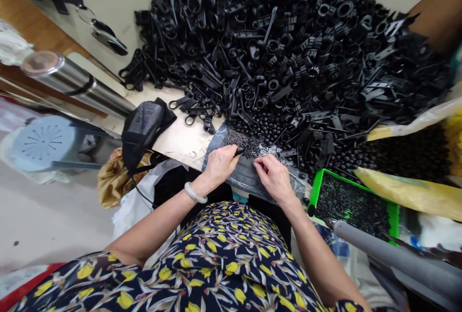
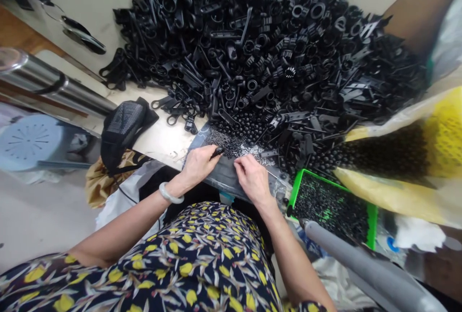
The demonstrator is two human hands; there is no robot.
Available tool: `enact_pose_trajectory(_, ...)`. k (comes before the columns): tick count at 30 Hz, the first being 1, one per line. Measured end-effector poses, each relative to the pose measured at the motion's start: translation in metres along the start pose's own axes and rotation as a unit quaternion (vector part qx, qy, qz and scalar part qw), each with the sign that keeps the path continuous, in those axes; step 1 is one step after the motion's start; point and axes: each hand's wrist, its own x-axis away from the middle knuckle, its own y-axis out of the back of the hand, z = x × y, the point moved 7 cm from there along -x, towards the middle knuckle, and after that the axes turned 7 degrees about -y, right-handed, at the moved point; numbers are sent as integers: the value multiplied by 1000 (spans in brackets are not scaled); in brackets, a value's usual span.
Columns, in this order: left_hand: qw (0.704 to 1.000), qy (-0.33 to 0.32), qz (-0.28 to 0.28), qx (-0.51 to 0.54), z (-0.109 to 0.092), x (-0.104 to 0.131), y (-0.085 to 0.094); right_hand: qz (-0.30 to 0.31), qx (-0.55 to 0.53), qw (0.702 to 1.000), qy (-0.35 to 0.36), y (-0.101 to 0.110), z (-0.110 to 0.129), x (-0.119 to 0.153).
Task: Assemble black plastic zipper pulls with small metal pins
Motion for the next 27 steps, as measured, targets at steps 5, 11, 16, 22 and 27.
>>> enact_pose_trajectory(5,995,-14,-37,86,1,1,6,-13,30,999,-12,-5,2,-7)
enact_pose_trajectory(11,838,202,-18,507,19,22,-3,-41,87,995,-16,-12,12,-16)
enact_pose_trajectory(16,684,268,17,678,14,39,-11,-61,74,995,-15,-12,10,-17)
enact_pose_trajectory(22,646,275,-2,712,8,42,-13,-65,-32,997,10,-1,27,-8)
enact_pose_trajectory(27,624,270,-41,732,-3,40,-16,-78,-108,990,39,6,52,1)
